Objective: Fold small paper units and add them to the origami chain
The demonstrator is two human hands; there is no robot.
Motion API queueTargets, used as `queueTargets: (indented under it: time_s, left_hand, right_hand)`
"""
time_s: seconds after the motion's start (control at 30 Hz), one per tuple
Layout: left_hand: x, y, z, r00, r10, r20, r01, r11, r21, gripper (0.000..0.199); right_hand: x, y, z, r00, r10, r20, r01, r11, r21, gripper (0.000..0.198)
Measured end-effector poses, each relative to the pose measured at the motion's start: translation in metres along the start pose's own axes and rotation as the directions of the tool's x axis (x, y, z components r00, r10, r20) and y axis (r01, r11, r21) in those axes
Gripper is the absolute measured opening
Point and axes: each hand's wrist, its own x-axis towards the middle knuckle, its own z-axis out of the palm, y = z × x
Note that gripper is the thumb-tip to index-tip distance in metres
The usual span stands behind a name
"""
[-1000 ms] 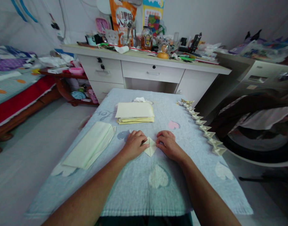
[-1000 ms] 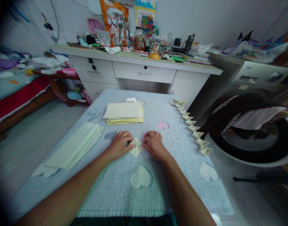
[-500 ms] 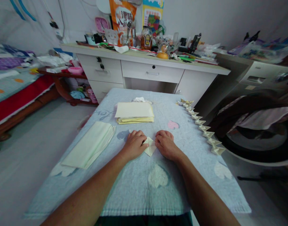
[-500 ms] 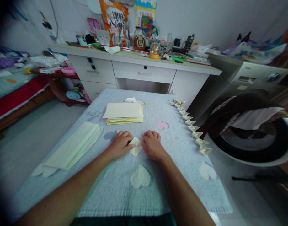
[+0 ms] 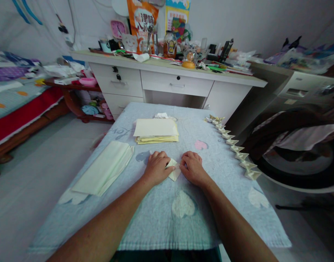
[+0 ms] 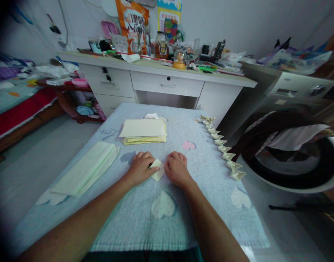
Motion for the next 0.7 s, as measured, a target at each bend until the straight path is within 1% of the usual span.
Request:
queueTargets:
  time_s: [0.17, 0.3, 0.4, 0.57, 0.7]
  left_hand:
    - [0.0000, 0.0005, 0.0007, 1.000, -0.008, 0.004, 0.008, 1.000, 0.003, 0.020]
    - [-0.0002, 0.0002, 0.0021, 1.000, -0.006, -0.001, 0.006, 1.000, 0.017, 0.020]
    - [-0.0001, 0.0005, 0.0018, 1.000, -0.004, 0.004, 0.004, 1.000, 0.030, 0.020]
    - [0.0002, 0.0012, 0.0008, 1.000, -0.015, 0.020, 0.015, 1.000, 0.013, 0.019]
    - [-0.0002, 0.0000, 0.0020, 1.000, -0.004, 0.003, 0.004, 1.000, 0.015, 0.021]
  right_hand:
    - [-0.0011, -0.0004, 0.0003, 1.000, 0.013, 0.005, -0.013, 1.000, -0.014, 0.006]
    - [-0.0022, -0.0011, 0.0011, 1.000, -0.005, 0.013, 0.005, 0.999, -0.039, 0.017]
    - [-0.0017, -0.0012, 0.0021, 1.000, 0.002, 0.014, -0.001, 0.998, -0.056, 0.021]
    - [-0.0004, -0.0009, 0.0004, 0.999, 0.023, 0.040, -0.021, 0.998, -0.053, 0.015]
    - [-0.0003, 0.0010, -0.0035, 0.997, 0.042, 0.059, -0.041, 0.999, -0.017, 0.009]
